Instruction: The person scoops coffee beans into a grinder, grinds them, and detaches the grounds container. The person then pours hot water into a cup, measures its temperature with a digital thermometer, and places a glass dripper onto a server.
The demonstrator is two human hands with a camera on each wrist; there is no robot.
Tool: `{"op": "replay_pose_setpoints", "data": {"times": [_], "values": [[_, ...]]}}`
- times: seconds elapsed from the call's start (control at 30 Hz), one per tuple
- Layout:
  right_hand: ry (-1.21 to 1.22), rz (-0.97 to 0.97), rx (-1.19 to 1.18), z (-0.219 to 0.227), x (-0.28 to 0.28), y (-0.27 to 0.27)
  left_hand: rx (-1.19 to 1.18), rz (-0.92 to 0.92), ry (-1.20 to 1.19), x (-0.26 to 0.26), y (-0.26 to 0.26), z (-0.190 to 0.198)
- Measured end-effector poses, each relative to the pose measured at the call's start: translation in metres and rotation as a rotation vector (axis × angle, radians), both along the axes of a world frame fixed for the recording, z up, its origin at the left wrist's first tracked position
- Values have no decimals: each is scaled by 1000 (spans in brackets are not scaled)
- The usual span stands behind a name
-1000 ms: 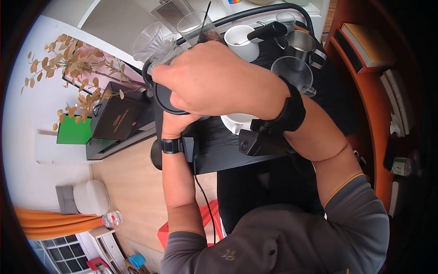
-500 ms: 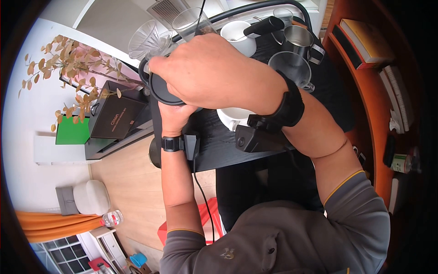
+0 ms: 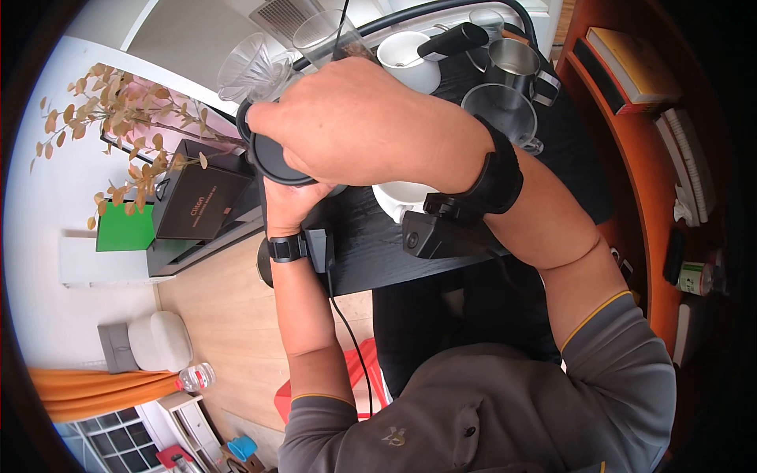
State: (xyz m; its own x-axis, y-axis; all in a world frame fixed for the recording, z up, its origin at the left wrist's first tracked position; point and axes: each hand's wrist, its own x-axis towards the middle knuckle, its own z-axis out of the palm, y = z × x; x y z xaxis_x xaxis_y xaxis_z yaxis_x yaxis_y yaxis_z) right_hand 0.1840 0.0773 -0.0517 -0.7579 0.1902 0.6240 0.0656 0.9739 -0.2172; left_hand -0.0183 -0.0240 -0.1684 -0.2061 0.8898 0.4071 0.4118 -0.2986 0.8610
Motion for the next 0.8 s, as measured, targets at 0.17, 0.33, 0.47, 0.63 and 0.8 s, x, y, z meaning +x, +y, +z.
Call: {"op": "replay_pose_setpoints", "data": {"times": [0.17,0.33,0.47,0.63,0.8], "values": [[-57,20,-43,2,-1,-3,-61,7,106,-7,-4,-2],[-75,-4,-43,4,-1,-3,-18,33,59,3,0,2],[-3,-41,4,1,-2,-2,52,34,20,10,6,0],[35,-102,24,0,-2,-4,90,119,106,19,13,4],[18,-225,40,0,-5,-6,75,126,163,17,14,3]]}}
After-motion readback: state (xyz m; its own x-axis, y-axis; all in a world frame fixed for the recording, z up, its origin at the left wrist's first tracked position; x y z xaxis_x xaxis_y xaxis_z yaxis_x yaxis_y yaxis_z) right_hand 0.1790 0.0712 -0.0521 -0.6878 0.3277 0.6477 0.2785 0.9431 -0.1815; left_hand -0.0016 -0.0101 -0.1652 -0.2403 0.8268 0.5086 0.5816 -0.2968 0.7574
